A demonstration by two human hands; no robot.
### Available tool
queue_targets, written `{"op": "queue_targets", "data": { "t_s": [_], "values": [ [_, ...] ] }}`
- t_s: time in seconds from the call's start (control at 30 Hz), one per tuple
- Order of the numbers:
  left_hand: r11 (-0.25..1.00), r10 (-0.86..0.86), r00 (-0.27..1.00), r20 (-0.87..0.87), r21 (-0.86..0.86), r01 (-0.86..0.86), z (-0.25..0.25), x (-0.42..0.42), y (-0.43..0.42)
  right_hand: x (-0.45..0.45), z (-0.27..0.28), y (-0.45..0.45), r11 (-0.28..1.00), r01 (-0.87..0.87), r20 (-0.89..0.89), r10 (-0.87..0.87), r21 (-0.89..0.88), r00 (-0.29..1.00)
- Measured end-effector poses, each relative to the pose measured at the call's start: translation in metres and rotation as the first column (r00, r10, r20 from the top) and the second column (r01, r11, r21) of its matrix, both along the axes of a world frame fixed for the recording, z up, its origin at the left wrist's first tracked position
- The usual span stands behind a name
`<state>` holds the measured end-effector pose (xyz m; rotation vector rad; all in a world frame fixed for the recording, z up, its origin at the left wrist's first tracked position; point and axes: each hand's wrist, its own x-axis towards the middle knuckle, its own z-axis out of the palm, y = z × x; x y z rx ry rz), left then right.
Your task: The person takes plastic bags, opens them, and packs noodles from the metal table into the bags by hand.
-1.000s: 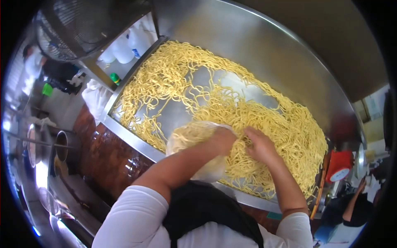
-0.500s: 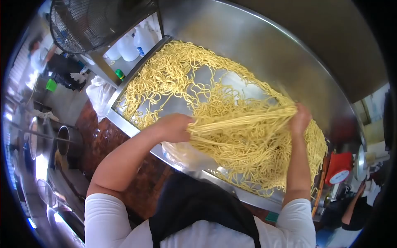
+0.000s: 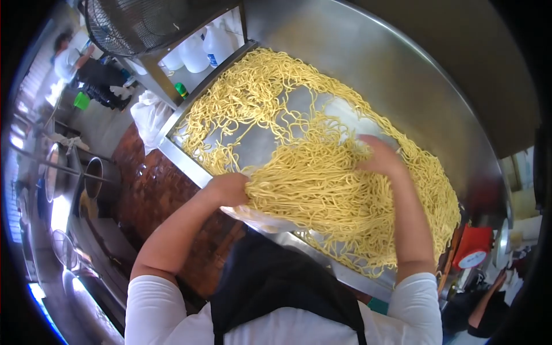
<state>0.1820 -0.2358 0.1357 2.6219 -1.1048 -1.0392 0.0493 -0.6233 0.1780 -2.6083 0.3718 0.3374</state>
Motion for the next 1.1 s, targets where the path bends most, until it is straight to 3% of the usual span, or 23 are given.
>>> {"op": "queue_targets", "data": {
  "t_s": [0.07,0.1,0.17,0.2,0.27,0.33,0.37,0.43,0.47,0.5,0.53,0.6,0.63,0.67,0.7,0.73,0.77,0.8,0.87,0.93,1.0,1.03,1.1],
  "values": [
    [1.0,0.016,1.0,0.021,-0.019,-0.015,0.002,-0.004,0.0,0.048,-0.011,0.075,0.964,-0.163,0.126,0.139,0.209,0.982],
    [0.999,0.032,0.999,0.037,-0.04,-0.03,0.002,-0.006,0.001,0.068,-0.048,0.099,0.933,-0.256,0.218,0.203,0.252,0.955],
    [0.995,0.077,0.997,0.006,-0.07,-0.076,-0.007,-0.005,0.004,0.086,-0.076,0.154,0.938,-0.099,-0.003,0.106,0.334,0.994],
    [0.988,0.12,0.992,-0.034,-0.094,-0.123,-0.01,-0.003,0.006,0.082,-0.067,0.156,0.939,-0.096,0.003,0.101,0.332,0.995],
    [0.971,0.179,0.981,-0.068,-0.149,-0.188,-0.006,-0.002,0.011,0.069,-0.044,0.158,0.914,-0.099,-0.324,0.238,0.393,0.916],
    [0.944,0.237,0.964,-0.12,-0.207,-0.258,-0.008,-0.006,0.012,0.028,-0.051,0.132,0.905,-0.372,-0.189,0.41,0.205,0.892],
    [0.918,0.267,0.96,-0.086,-0.28,-0.281,-0.011,-0.01,0.008,0.005,-0.046,0.13,0.922,-0.378,-0.204,0.387,0.085,0.899],
    [0.868,0.218,0.974,-0.06,-0.445,-0.222,-0.006,-0.018,0.0,-0.026,-0.05,0.139,0.925,-0.378,-0.221,0.361,-0.038,0.906],
    [0.866,0.217,0.974,-0.061,-0.449,-0.221,0.001,-0.02,-0.007,-0.034,-0.068,0.144,0.964,-0.25,-0.147,0.235,-0.09,0.961],
    [0.75,0.11,0.99,-0.085,-0.646,-0.139,0.01,-0.021,-0.015,-0.034,-0.076,0.146,0.984,-0.121,-0.062,0.114,-0.133,0.992],
    [0.587,0.005,0.997,-0.08,-0.807,-0.068,0.021,-0.023,-0.023,-0.026,-0.069,0.148,0.982,-0.132,-0.059,0.125,-0.137,0.99],
    [0.571,-0.044,0.817,-0.575,-0.685,-0.452,0.077,-0.032,-0.047,-0.002,-0.04,0.155,0.993,-0.007,-0.007,0.008,0.115,1.0],
    [0.485,-0.17,0.708,-0.685,-0.684,-0.545,0.094,-0.04,-0.061,0.013,-0.025,0.158,0.987,-0.115,0.127,0.1,0.111,0.987],
    [0.407,-0.308,0.575,-0.758,-0.652,-0.64,0.106,-0.048,-0.072,0.039,-0.068,0.168,0.898,-0.197,0.207,0.123,0.393,0.971],
    [0.414,-0.314,0.568,-0.761,-0.648,-0.639,0.121,-0.053,-0.075,0.056,-0.11,0.176,0.725,-0.275,0.288,0.109,0.631,0.951],
    [0.462,-0.31,0.469,-0.827,-0.562,-0.686,0.136,-0.058,-0.079,0.057,-0.089,0.199,0.467,-0.148,0.17,-0.004,0.872,0.985],
    [0.512,-0.298,0.363,-0.883,-0.469,-0.72,0.142,-0.062,-0.083,0.057,-0.08,0.222,0.266,-0.086,0.104,-0.052,0.96,0.993],
    [0.53,-0.3,0.353,-0.886,-0.463,-0.711,0.135,-0.059,-0.085,0.057,-0.084,0.244,0.129,-0.067,0.077,-0.072,0.989,0.994],
    [0.541,-0.205,0.158,-0.966,-0.247,-0.804,0.098,-0.043,-0.084,0.051,-0.092,0.26,0.197,-0.131,0.147,-0.072,0.972,0.986],
    [0.506,-0.153,0.181,-0.972,-0.234,-0.83,0.042,-0.036,-0.087,0.044,-0.091,0.26,0.427,-0.224,0.257,-0.021,0.876,0.966],
    [0.432,-0.07,0.797,-0.599,-0.739,-0.517,0.005,-0.033,-0.09,0.035,-0.084,0.248,0.679,-0.32,0.386,0.058,0.661,0.921],
    [0.43,-0.076,0.793,-0.604,-0.738,-0.521,0.005,-0.032,-0.091,0.025,-0.078,0.239,0.792,-0.359,0.456,0.116,0.494,0.882],
    [0.518,-0.101,0.995,-0.017,-0.854,0.038,0.007,-0.026,-0.097,-0.001,-0.066,0.209,0.928,-0.344,0.557,0.211,0.145,0.803]
  ]
}}
